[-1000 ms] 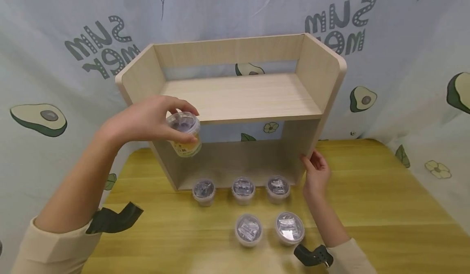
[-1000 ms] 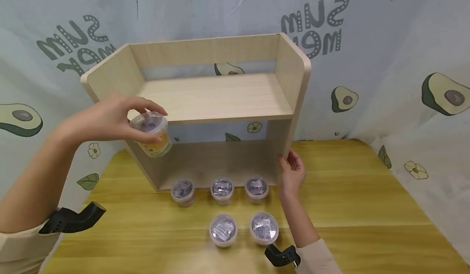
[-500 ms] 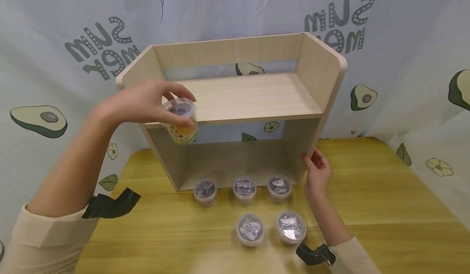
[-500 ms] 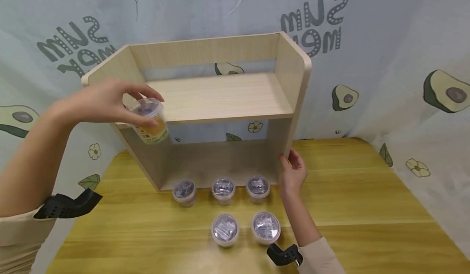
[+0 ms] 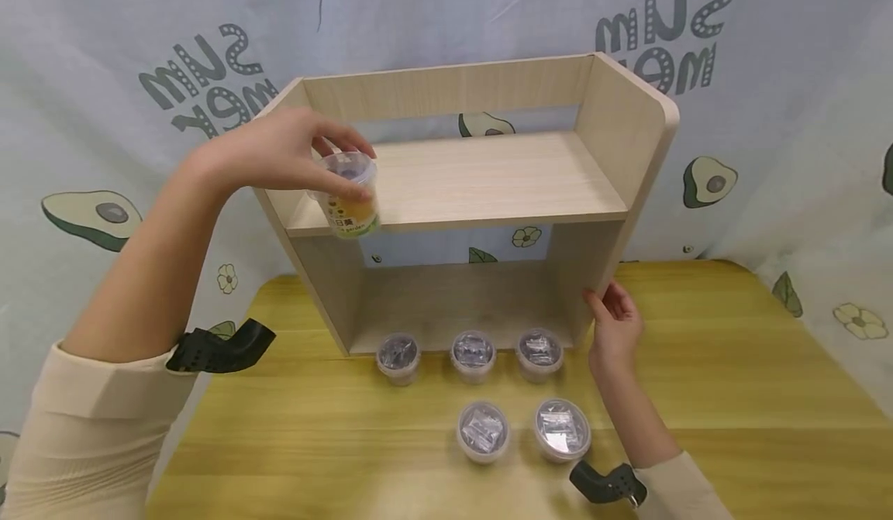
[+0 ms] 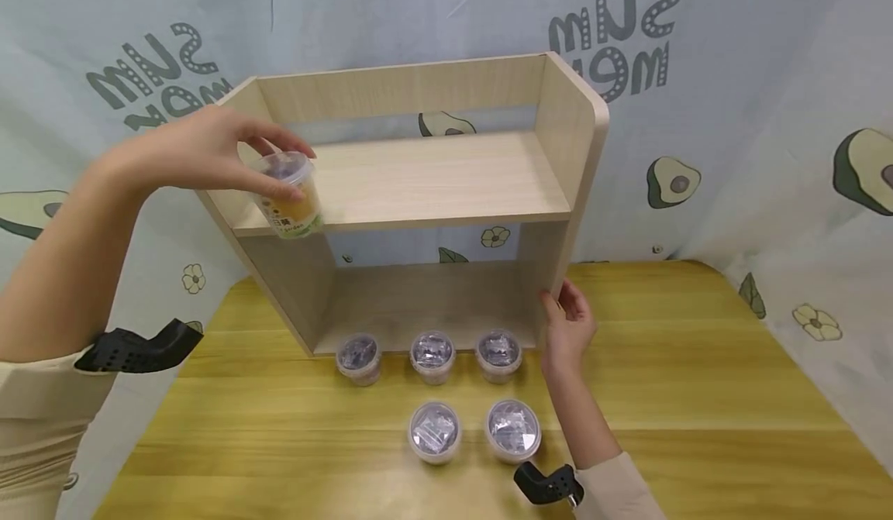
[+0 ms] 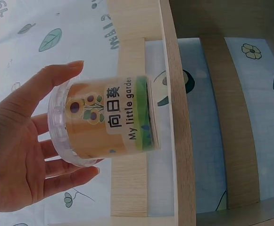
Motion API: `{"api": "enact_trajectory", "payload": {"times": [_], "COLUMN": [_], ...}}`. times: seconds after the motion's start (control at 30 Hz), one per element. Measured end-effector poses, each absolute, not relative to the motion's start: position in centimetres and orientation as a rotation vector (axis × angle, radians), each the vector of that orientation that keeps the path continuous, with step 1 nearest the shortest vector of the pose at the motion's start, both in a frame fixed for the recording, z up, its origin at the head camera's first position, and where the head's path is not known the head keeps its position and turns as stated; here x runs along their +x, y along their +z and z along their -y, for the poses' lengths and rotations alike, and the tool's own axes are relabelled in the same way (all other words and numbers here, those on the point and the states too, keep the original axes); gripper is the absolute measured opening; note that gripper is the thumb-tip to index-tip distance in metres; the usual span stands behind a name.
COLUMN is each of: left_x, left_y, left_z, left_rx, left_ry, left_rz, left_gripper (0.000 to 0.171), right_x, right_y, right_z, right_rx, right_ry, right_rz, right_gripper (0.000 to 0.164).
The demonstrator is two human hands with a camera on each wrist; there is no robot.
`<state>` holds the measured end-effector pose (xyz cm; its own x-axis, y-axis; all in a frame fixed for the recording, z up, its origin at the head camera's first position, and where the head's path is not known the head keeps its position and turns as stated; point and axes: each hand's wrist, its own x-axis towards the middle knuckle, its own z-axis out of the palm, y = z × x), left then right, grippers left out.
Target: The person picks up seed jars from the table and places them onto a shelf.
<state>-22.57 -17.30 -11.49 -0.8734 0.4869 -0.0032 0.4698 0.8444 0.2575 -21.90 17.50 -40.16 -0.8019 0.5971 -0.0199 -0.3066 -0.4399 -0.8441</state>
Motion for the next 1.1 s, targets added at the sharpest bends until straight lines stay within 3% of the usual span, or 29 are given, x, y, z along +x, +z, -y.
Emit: {"api": "enact_trajectory", "payload": {"times": [0.5, 1.1], "left_x": [-25.9, -26.7], "left_y": [-11.8, -12.7], "left_z": [17.2, 17.4], "left_rx": [0.695, 0.637], "left_ry": [0.421, 0.393], "left_rz": [-2.994, -3.014], "left_gripper": [0.064, 0.068], "right_x": [-21.8, -22.0], "right_y": [-40.1, -40.5], "right_z": [-17.6, -17.5], "right_rx": [-0.39, -0.4], "right_ry": [2.255, 2.215], "right_rz": [1.172, 1.178], "right_gripper": [0.032, 0.034]}}
